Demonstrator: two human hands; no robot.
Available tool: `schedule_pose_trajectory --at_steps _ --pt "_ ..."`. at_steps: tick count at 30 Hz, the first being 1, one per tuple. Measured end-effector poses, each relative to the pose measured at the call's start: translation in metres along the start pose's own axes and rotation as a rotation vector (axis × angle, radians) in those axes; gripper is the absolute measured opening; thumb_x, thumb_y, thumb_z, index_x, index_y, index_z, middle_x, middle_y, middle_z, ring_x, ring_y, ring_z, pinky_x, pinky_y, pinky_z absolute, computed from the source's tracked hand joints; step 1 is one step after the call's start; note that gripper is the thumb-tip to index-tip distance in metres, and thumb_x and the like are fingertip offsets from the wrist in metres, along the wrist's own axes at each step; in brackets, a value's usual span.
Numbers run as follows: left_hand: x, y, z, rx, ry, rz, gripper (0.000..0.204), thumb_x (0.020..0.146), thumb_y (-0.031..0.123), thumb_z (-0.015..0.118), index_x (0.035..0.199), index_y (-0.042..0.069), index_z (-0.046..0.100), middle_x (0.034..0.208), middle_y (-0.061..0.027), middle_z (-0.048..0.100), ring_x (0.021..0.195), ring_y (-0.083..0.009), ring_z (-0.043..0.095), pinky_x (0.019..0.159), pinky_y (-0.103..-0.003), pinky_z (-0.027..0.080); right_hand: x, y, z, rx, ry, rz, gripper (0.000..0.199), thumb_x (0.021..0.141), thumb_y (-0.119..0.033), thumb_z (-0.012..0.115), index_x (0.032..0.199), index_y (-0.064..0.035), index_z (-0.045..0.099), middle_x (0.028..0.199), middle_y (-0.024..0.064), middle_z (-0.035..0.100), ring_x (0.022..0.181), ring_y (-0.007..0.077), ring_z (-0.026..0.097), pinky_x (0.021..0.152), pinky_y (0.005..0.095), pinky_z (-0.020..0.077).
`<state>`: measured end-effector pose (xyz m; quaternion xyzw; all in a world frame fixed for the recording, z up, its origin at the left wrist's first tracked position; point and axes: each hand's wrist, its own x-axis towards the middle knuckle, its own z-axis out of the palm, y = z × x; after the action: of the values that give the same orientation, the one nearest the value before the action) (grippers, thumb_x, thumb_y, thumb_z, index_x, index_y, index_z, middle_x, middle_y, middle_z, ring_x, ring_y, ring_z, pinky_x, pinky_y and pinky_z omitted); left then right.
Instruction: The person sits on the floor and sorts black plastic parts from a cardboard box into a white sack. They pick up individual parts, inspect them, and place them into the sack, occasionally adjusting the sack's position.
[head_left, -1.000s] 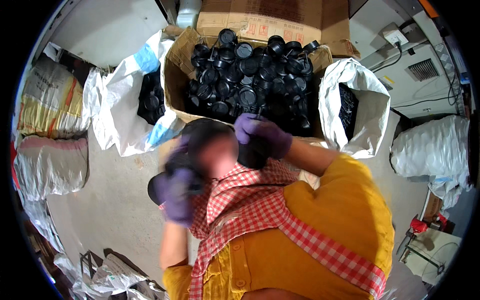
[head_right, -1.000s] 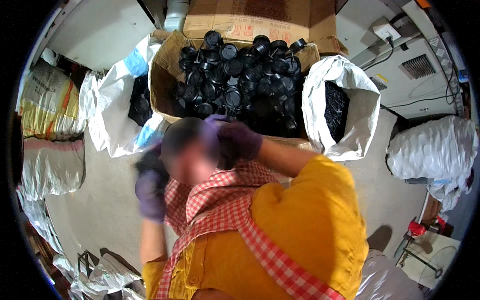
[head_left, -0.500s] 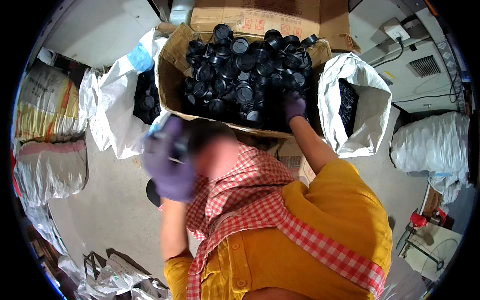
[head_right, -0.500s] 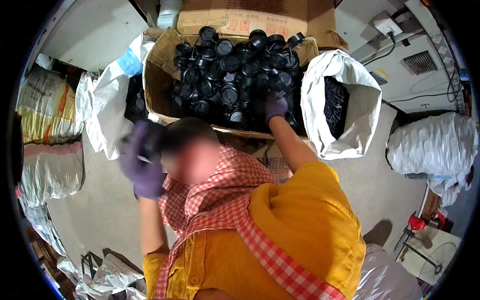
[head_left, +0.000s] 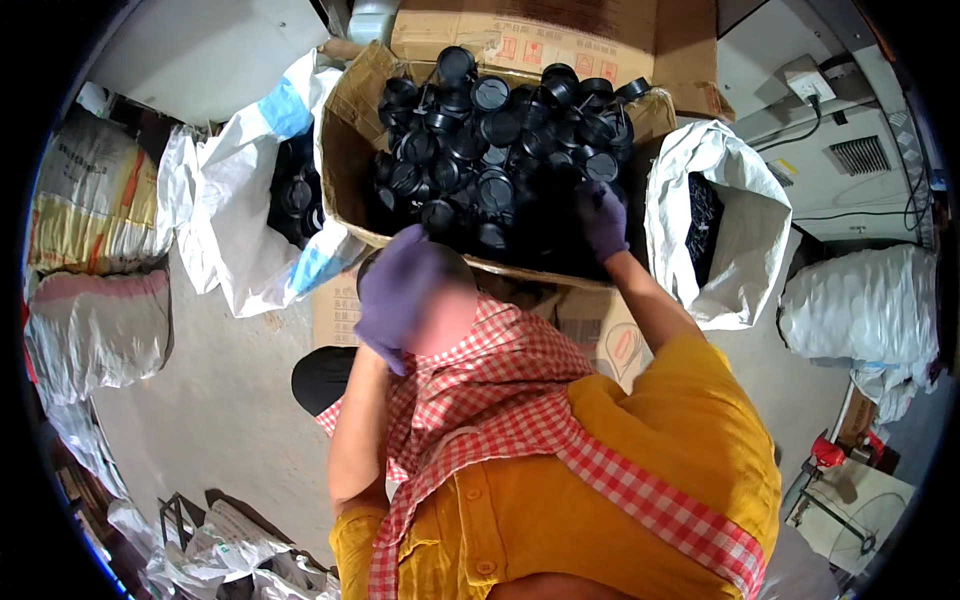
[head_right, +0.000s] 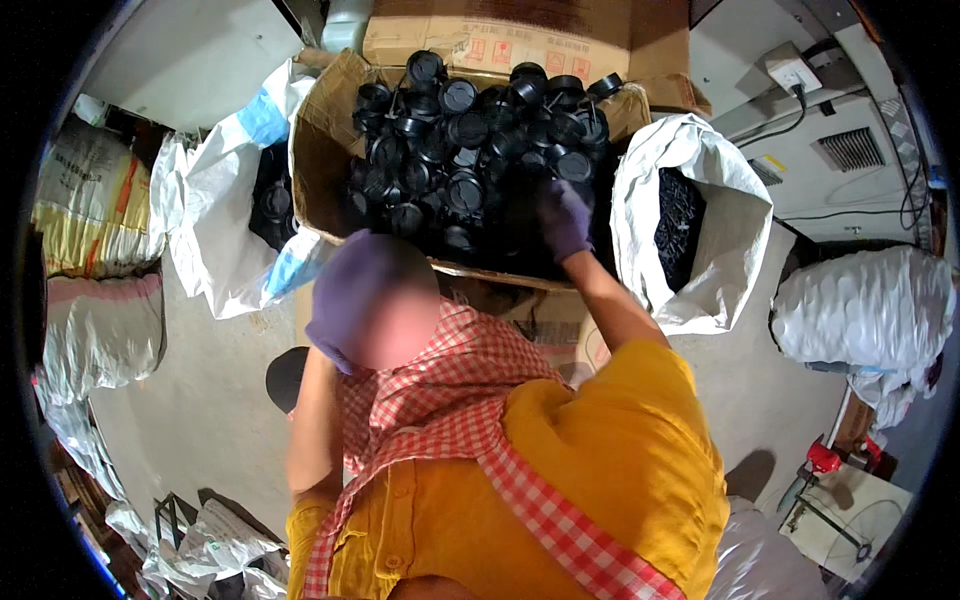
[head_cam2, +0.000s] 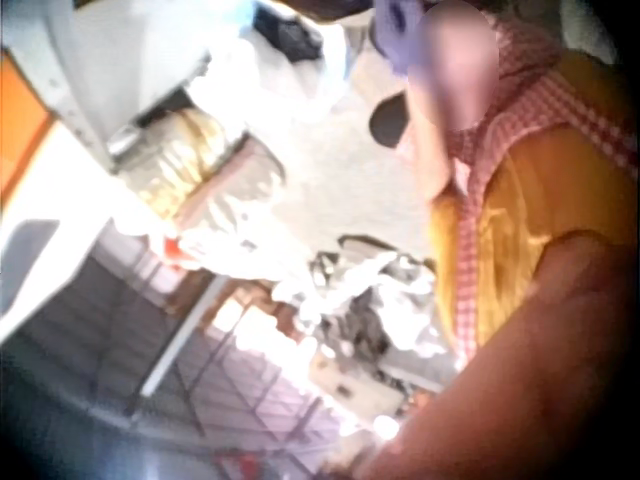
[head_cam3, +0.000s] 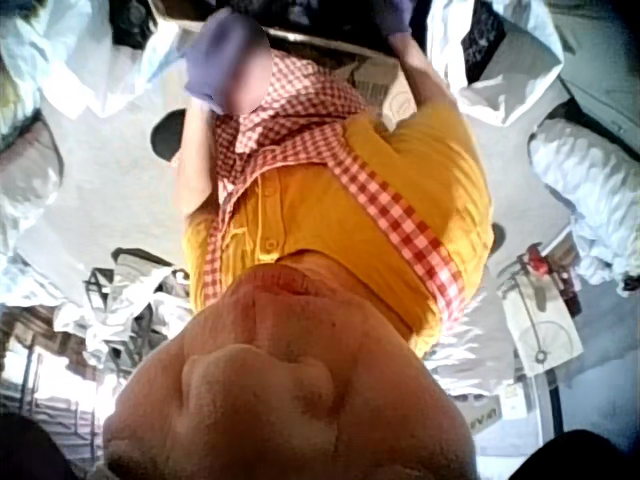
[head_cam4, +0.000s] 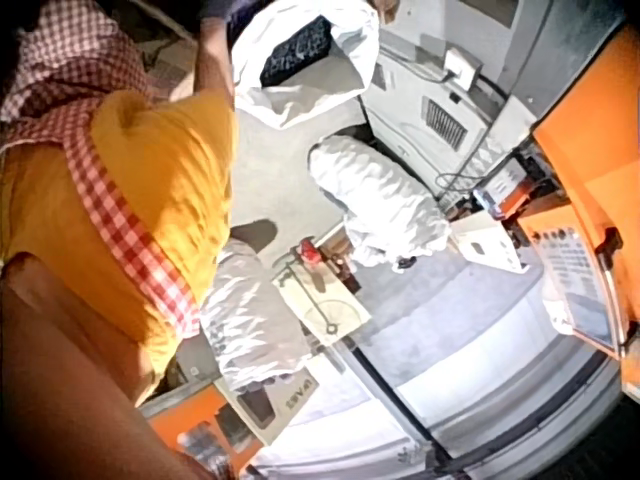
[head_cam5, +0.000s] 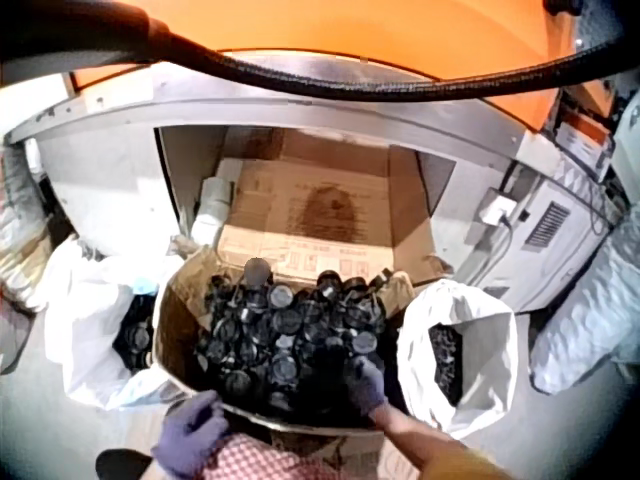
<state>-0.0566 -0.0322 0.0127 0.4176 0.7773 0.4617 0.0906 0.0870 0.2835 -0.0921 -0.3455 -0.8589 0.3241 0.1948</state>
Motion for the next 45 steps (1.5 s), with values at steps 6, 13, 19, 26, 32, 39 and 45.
schedule_pose_trajectory --at_steps 6,13,19,26,32,39,45 --pt "0.019 0.063 0.017 0.577 -0.062 0.427 0.008 0.075 0.01 0.063 0.082 0.008 0.061 0.077 -0.004 0.058 0.071 -0.022 0.056 0.066 -0.031 0.047 -0.061 -0.156 -0.045 0.413 -0.347 -0.536 0.023 0.075 -0.001 0.062 0.098 -0.0033 0.063 0.095 0.0134 0.065 0.083 0.0258 0.064 0.075 0.0312 0.0503" --pt "-0.032 0.086 -0.02 0.397 -0.395 0.331 0.027 0.073 0.009 0.063 0.1 0.007 0.061 0.096 -0.0076 0.061 0.088 -0.0241 0.059 0.076 -0.032 0.05 -0.067 -0.166 -0.046 0.052 -1.073 -0.648 0.031 0.074 -0.021 0.068 0.101 -0.0072 0.061 0.086 0.0139 0.065 0.074 0.0255 0.064 0.068 0.0341 0.0494" --pt "-0.058 0.126 -0.06 0.439 -0.349 0.746 0.029 0.071 0.011 0.059 0.1 0.008 0.06 0.092 -0.0107 0.061 0.088 -0.0274 0.06 0.076 -0.035 0.051 -0.072 -0.183 -0.058 0.203 -2.045 -0.139 0.021 0.082 -0.024 0.065 0.09 -0.0043 0.065 0.08 0.0061 0.065 0.071 0.0126 0.059 0.064 0.0286 0.0474" --pt "-0.079 0.094 -0.088 -0.714 0.226 -0.407 0.044 0.082 0.011 0.058 0.123 -0.002 0.048 0.118 -0.0176 0.057 0.105 -0.024 0.058 0.093 -0.035 0.045 -0.054 -0.169 -0.056 0.98 -1.373 0.264 0.021 0.086 -0.021 0.061 0.092 -0.0011 0.063 0.088 0.0079 0.064 0.076 0.0146 0.059 0.07 0.0289 0.0482" --pt "-0.067 0.094 0.016 -0.597 0.048 -0.227 0.044 0.075 0.004 0.063 0.118 0.002 0.054 0.118 -0.0136 0.056 0.104 -0.023 0.056 0.09 -0.034 0.044 -0.058 -0.21 -0.024 0.986 -0.662 -0.318 0.01 0.083 -0.011 0.057 0.085 -0.003 0.062 0.091 0.0143 0.064 0.089 0.0224 0.062 0.079 0.0322 0.0497" --pt "-0.033 0.133 0.001 0.187 0.18 -0.065 0.048 0.066 -0.004 0.057 0.112 0.005 0.059 0.102 -0.0158 0.059 0.092 -0.032 0.059 0.084 -0.034 0.046 -0.031 -0.112 0.024 -0.009 -0.116 -0.234 0.029 0.072 -0.005 0.057 0.101 -0.0099 0.062 0.102 0.0126 0.062 0.094 0.0329 0.06 0.08 0.0405 0.0498" --pt "0.013 0.061 -0.102 0.661 0.58 -0.037 0.065 0.067 0.008 0.07 0.128 0.006 0.048 0.126 -0.0195 0.048 0.118 -0.0351 0.045 0.099 -0.04 0.036 -0.021 -0.052 0.034 -0.202 -0.614 -0.329 0.031 0.082 -0.008 0.05 0.111 -0.0132 0.06 0.116 0.0136 0.058 0.104 0.0326 0.057 0.087 0.0413 0.0459"
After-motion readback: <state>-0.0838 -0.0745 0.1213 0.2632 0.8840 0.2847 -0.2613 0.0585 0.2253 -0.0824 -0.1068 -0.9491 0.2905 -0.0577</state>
